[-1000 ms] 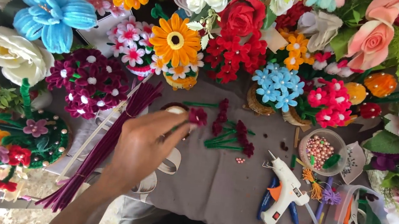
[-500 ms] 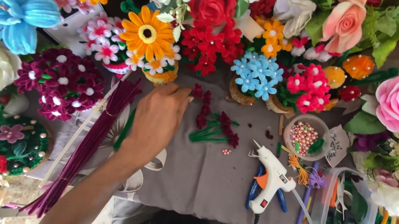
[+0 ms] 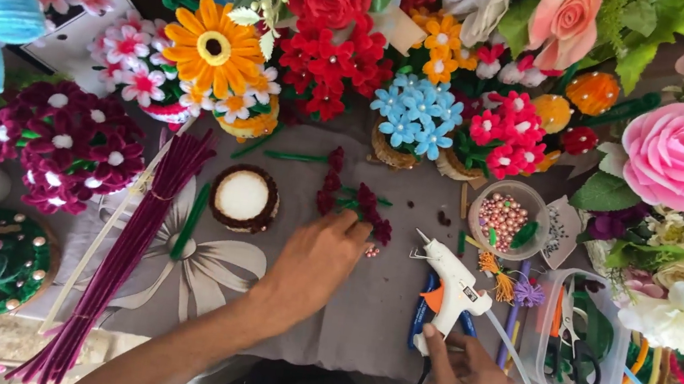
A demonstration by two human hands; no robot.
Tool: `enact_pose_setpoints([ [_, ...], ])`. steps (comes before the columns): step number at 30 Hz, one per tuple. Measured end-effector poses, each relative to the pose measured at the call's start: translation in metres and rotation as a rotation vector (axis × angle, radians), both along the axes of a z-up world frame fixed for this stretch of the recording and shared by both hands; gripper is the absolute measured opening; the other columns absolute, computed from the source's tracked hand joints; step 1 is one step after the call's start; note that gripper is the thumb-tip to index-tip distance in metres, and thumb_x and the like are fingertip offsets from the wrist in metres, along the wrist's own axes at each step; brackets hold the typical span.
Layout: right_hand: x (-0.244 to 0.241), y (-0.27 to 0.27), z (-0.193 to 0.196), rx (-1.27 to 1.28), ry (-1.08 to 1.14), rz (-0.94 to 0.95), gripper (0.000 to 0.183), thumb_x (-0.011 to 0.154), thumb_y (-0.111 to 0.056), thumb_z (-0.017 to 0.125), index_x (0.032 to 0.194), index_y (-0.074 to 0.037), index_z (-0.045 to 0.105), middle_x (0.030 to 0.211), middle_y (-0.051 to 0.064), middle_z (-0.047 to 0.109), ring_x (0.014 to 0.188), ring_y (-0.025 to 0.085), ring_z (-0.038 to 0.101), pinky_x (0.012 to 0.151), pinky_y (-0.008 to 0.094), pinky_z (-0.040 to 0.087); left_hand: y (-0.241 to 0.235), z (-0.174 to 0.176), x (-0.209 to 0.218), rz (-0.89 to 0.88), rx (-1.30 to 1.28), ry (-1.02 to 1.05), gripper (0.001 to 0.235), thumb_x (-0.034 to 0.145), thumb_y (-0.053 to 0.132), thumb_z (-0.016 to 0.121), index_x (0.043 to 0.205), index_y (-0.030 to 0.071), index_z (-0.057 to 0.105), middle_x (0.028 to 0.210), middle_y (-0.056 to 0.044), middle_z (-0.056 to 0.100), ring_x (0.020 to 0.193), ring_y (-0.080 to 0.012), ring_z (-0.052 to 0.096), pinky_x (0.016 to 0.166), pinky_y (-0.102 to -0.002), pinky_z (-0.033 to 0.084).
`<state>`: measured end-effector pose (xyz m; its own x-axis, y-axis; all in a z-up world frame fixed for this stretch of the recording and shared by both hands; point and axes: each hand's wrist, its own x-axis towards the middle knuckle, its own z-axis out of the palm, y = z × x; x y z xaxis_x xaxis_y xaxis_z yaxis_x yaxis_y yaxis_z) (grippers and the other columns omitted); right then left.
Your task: Assembling artificial flowers by gluing small decorative beads onto the petals using a hot glue gun.
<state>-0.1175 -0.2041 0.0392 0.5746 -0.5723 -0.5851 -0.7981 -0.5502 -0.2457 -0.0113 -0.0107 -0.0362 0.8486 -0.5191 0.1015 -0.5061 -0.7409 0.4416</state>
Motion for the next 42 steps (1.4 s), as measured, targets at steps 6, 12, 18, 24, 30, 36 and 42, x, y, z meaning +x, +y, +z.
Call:
enact_pose_setpoints([
  [6, 0.003, 0.007, -0.004, 0.071, -0.126, -0.121, 0.043, 0.087, -0.046, 0.076, 0.1, -0.004, 0.078, 0.069, 0.011, 0.078, 0.051, 0.021, 0.07, 0.065, 0.032, 0.054, -0.01, -0.025, 0.003, 0.005, 0.133, 0.019, 0.025, 0.075, -0.015, 0.065, 0.089, 0.006, 0.065, 0.092, -0.012, 0.065, 0.073, -0.0322, 0.069, 0.053, -0.045, 0.056],
  [12, -0.004, 0.005, -0.02, 0.155, -0.292, -0.191, 0.04, 0.091, -0.037, 0.076, 0.102, 0.0, 0.066, 0.055, 0.011, 0.063, 0.04, 0.024, 0.055, 0.051, 0.034, 0.042, -0.003, -0.01, 0.008, -0.02, 0.006, 0.041, 0.018, 0.086, -0.008, 0.059, 0.078, 0.007, 0.056, 0.077, -0.009, 0.056, 0.06, -0.0335, 0.06, 0.041, -0.048, 0.045],
  [18, -0.019, 0.002, -0.036, 0.221, -0.446, -0.325, 0.027, 0.093, -0.023, 0.077, 0.099, 0.0, 0.063, 0.051, 0.012, 0.054, 0.038, 0.022, 0.046, 0.039, 0.038, 0.043, 0.015, 0.046, 0.014, -0.087, -0.689, -0.048, 0.015, 0.093, 0.005, 0.077, 0.106, -0.002, 0.076, 0.104, -0.011, 0.066, 0.071, -0.0171, 0.069, 0.065, -0.026, 0.061],
  [24, -0.044, -0.008, -0.066, -0.03, -0.704, -0.246, 0.041, 0.075, -0.033, 0.086, 0.073, -0.002, 0.06, 0.046, 0.007, 0.042, 0.047, 0.013, 0.037, 0.046, 0.033, 0.027, 0.025, 0.066, 0.02, -0.023, -0.999, 0.089, 0.006, 0.091, -0.003, 0.074, 0.096, -0.003, 0.077, 0.092, -0.014, 0.077, 0.065, -0.0175, 0.071, 0.059, -0.027, 0.062],
  [30, -0.033, 0.008, -0.039, 0.55, -1.044, -0.37, 0.036, 0.091, -0.012, 0.062, 0.11, 0.019, 0.066, 0.087, 0.037, 0.072, 0.046, 0.046, 0.069, 0.035, 0.049, 0.06, 0.024, 0.077, 0.024, 0.031, -1.013, 0.098, 0.019, 0.086, 0.003, 0.082, 0.105, 0.002, 0.078, 0.104, -0.013, 0.08, 0.092, -0.0197, 0.079, 0.081, -0.027, 0.069],
  [36, -0.01, 0.032, -0.005, 0.549, -1.13, -0.26, 0.056, 0.088, -0.003, 0.059, 0.14, 0.015, 0.053, 0.099, 0.037, 0.073, 0.039, 0.036, 0.055, 0.037, 0.041, 0.048, 0.027, 0.088, 0.025, 0.02, -1.011, 0.186, 0.018, 0.091, 0.014, 0.076, 0.106, 0.003, 0.077, 0.109, -0.014, 0.078, 0.101, -0.0246, 0.079, 0.09, -0.033, 0.071],
  [42, -0.006, 0.035, -0.013, 0.449, -1.057, -0.311, 0.058, 0.079, -0.007, 0.072, 0.132, 0.016, 0.061, 0.084, 0.033, 0.073, 0.054, 0.035, 0.061, 0.049, 0.04, 0.052, 0.031, 0.077, 0.031, 0.032, -0.972, 0.005, 0.02, 0.085, 0.003, 0.082, 0.105, -0.001, 0.077, 0.107, -0.015, 0.079, 0.1, -0.024, 0.079, 0.088, -0.031, 0.07],
])
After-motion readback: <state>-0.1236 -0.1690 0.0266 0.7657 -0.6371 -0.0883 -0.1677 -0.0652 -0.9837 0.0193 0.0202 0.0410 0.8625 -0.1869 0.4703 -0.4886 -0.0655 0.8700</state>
